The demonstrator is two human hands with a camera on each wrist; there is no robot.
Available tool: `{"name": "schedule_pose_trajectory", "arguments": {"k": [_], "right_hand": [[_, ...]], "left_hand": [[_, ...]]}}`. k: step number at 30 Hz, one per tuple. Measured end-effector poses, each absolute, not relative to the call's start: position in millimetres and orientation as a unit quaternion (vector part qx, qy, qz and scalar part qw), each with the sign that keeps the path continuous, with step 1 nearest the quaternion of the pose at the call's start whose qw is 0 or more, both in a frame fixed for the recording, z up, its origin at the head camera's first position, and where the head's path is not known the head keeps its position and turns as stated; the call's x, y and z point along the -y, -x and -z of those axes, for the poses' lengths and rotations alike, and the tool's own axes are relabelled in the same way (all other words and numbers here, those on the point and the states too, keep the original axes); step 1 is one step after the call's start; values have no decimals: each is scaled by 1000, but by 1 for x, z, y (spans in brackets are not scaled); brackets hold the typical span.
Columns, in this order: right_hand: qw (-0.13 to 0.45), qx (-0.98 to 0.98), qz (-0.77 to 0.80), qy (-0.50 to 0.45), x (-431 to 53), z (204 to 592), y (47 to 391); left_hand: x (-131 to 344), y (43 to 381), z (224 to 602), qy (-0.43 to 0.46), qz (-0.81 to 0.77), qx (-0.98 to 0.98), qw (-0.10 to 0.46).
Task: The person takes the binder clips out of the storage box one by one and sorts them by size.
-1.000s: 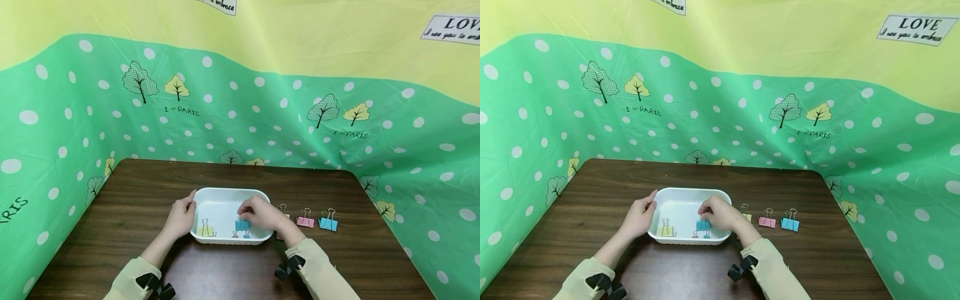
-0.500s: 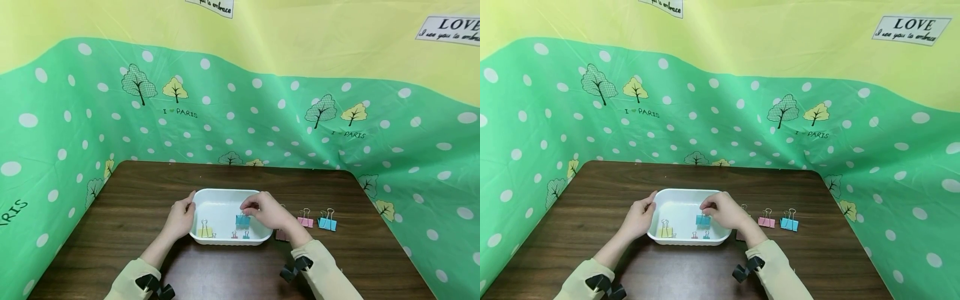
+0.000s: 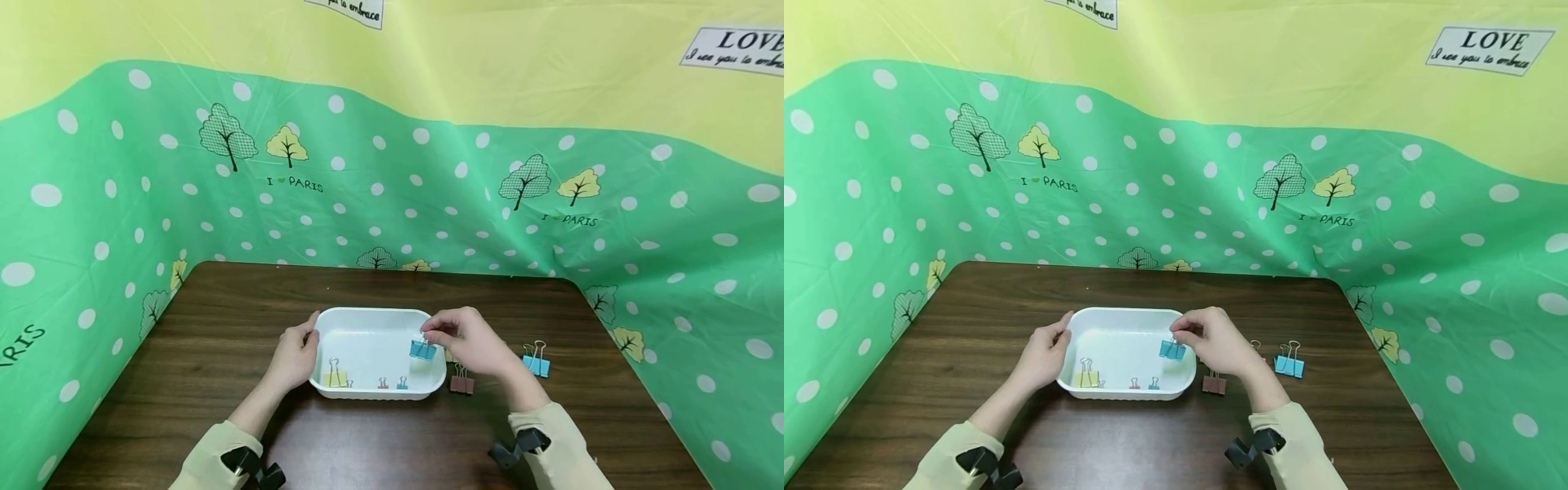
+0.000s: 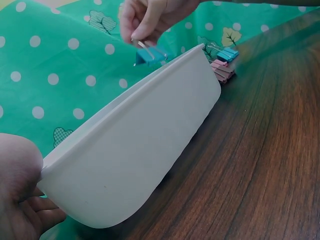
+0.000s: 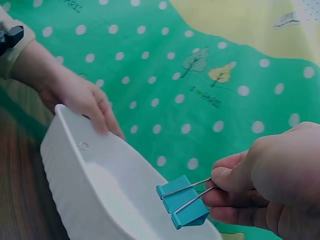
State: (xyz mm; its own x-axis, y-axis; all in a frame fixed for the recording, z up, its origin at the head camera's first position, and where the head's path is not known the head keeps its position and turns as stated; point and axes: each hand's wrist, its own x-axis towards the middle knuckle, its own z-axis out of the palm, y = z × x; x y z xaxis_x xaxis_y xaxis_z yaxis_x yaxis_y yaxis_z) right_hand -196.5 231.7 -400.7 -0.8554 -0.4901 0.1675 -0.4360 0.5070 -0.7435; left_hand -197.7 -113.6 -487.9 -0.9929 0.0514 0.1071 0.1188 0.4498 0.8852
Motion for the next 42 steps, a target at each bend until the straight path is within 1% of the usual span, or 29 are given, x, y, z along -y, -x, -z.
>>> {"name": "schedule_pose_trajectory", "arguments": {"k": [7, 11, 18, 23, 35, 42], "right_hand": [[16, -872, 431, 233, -258, 395, 187], [16, -871, 444, 211, -274, 393, 181], [-14, -881, 425, 207, -299, 394, 172], [-22, -893, 404, 196, -314, 396, 167], [8, -898, 402, 178, -342, 408, 155], [30, -902, 394, 175, -355, 422, 154]], "left_hand": [[114, 196, 486, 51, 519, 853, 29], [115, 196, 486, 51, 518, 853, 28], [116, 197, 484, 59, 505, 861, 26], [116, 197, 484, 65, 503, 862, 24], [115, 198, 483, 67, 496, 865, 24], [113, 198, 482, 64, 493, 867, 27]]}}
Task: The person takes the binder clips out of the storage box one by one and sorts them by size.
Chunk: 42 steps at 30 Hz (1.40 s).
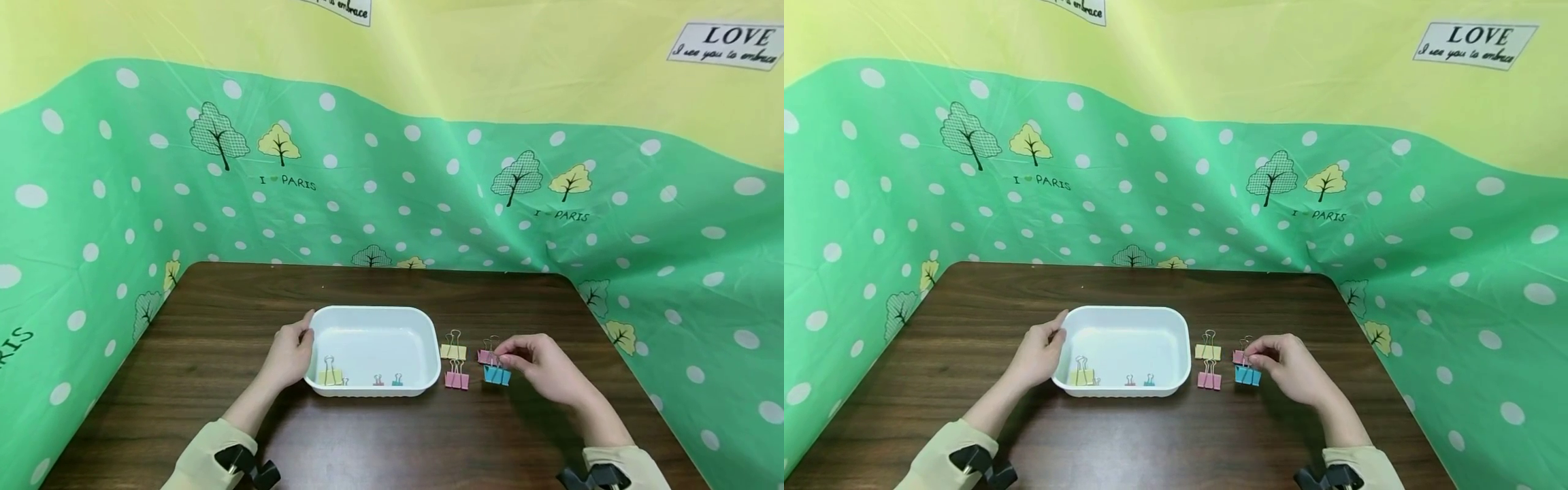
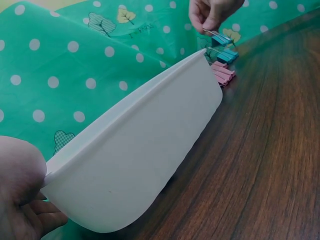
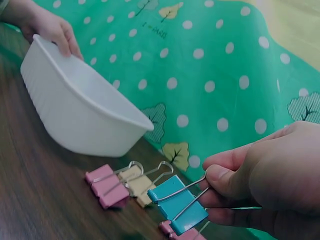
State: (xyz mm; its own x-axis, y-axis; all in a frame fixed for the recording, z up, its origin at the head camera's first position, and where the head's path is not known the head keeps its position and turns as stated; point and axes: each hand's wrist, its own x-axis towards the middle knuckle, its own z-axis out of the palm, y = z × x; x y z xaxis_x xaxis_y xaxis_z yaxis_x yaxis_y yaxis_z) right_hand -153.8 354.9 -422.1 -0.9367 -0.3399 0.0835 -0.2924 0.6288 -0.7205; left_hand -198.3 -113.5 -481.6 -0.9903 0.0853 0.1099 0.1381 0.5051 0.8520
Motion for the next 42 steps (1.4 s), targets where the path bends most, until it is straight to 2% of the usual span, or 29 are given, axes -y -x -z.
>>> {"name": "schedule_pose_trajectory", "arguments": {"k": [10, 26, 32, 42], "right_hand": [[61, -902, 387, 182, -368, 441, 155], [74, -903, 380, 184, -370, 459, 160], [48, -911, 365, 184, -369, 459, 162], [-40, -910, 376, 169, -352, 448, 169]], "left_hand": [[114, 200, 484, 61, 492, 868, 33], [115, 200, 485, 61, 498, 864, 30], [115, 199, 486, 59, 502, 862, 30], [114, 199, 484, 50, 506, 861, 18]]}}
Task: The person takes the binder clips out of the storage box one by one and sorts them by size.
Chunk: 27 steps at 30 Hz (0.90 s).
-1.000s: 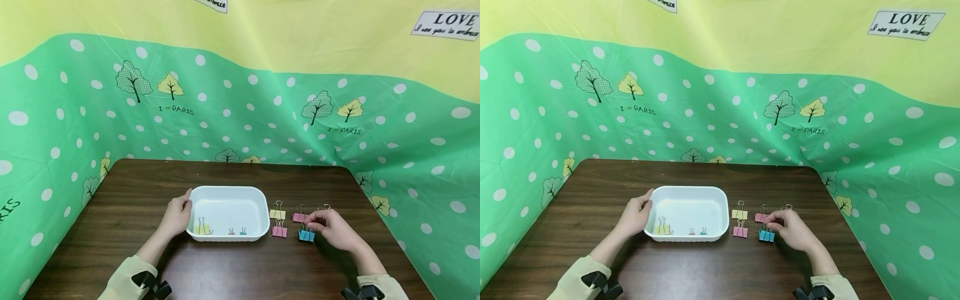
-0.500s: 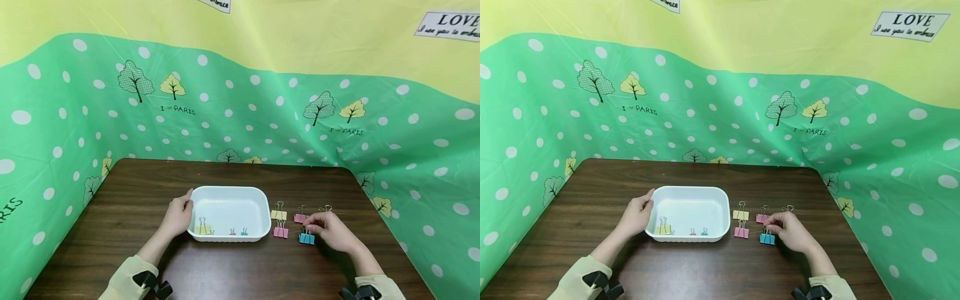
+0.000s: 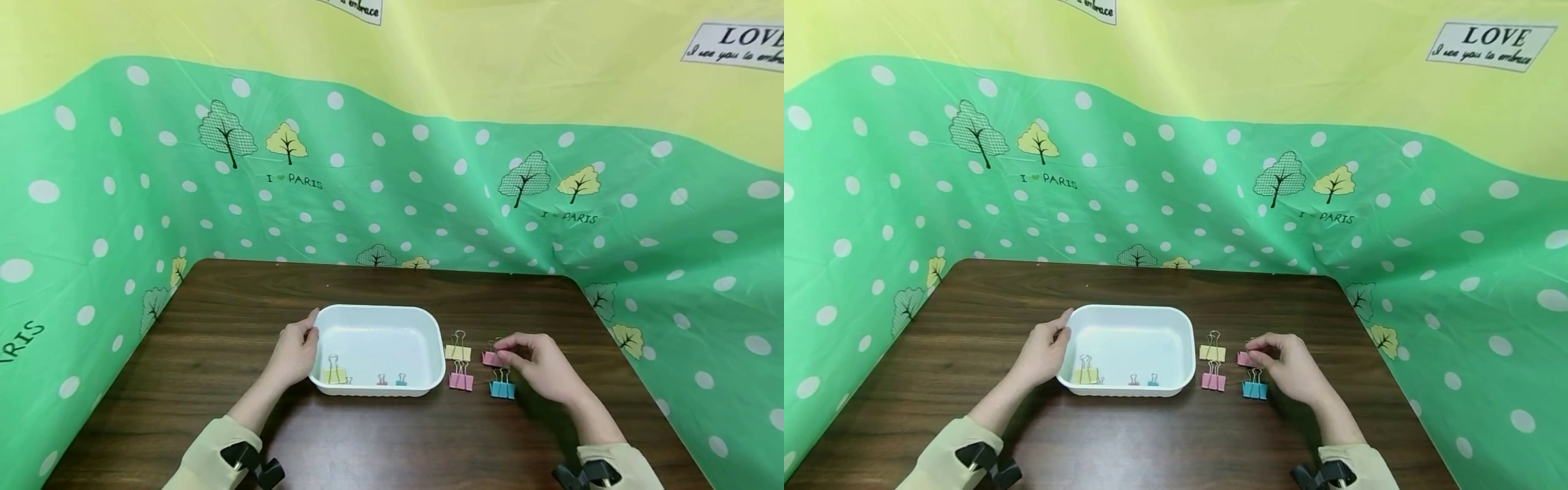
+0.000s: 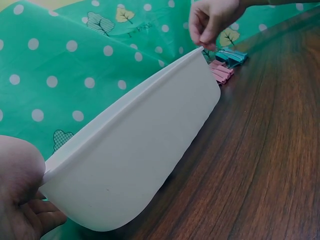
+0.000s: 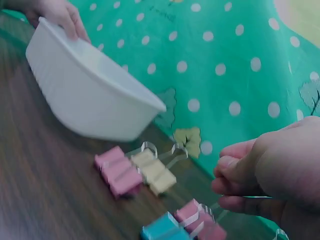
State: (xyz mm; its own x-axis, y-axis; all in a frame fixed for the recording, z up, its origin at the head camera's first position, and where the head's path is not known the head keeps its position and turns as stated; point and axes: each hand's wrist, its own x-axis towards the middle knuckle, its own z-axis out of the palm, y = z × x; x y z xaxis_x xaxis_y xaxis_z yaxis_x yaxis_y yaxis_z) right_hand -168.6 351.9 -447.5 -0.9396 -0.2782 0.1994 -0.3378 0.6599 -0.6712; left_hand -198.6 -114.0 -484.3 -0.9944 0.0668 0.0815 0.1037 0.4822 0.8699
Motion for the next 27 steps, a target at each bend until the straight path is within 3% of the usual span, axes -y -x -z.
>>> {"name": "schedule_pose_trajectory", "arguments": {"k": [13, 27], "right_hand": [[27, 846, -477, -237, -272, 419, 184], [-42, 803, -542, -246, -177, 414, 199]], "left_hand": [[112, 198, 486, 52, 514, 856, 31], [109, 201, 484, 34, 526, 848, 53]]}}
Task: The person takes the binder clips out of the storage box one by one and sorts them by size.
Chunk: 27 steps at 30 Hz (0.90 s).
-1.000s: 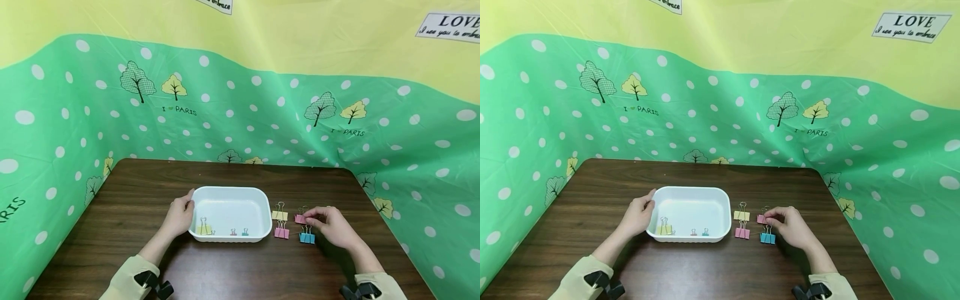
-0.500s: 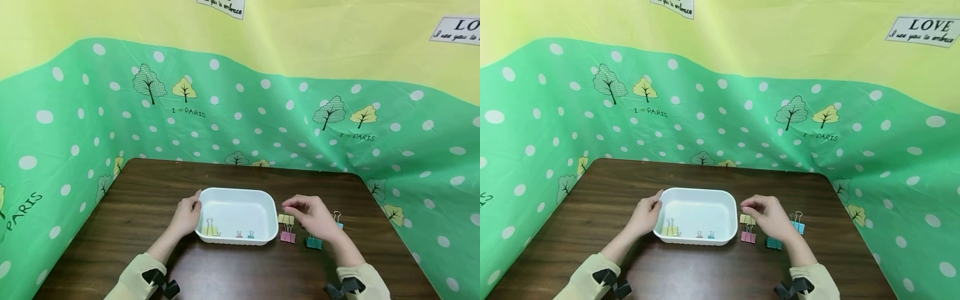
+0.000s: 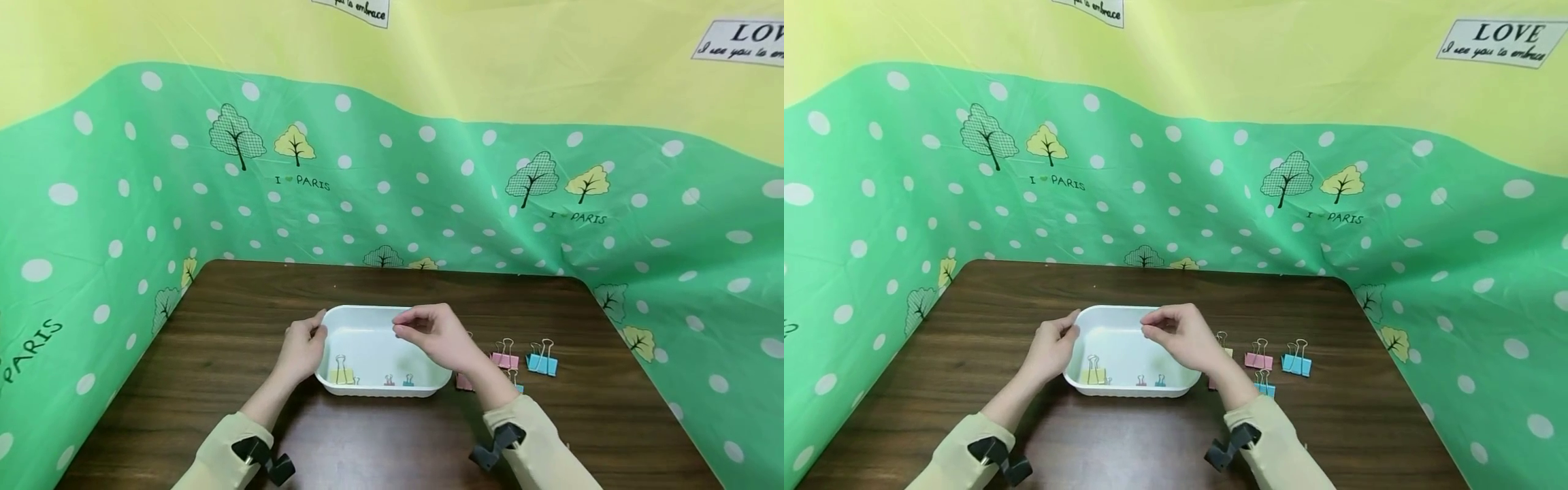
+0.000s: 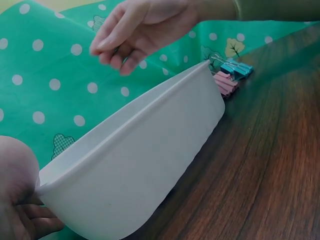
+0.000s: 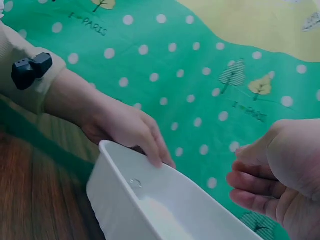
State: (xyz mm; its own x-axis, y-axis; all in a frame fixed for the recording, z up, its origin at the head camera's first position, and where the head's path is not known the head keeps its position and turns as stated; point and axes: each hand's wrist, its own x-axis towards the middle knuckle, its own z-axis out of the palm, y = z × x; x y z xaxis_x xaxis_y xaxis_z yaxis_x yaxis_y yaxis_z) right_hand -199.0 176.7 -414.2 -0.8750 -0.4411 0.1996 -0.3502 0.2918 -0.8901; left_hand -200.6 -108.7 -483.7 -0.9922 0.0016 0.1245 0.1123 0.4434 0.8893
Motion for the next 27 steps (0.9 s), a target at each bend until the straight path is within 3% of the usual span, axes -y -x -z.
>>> {"name": "schedule_pose_trajectory", "arguments": {"k": [18, 27], "right_hand": [[62, -814, 512, 267, -115, 442, 214], [79, -812, 506, 280, -103, 457, 216]], "left_hand": [[96, 198, 486, -39, 507, 852, 126], [96, 198, 487, -40, 504, 852, 134]]}}
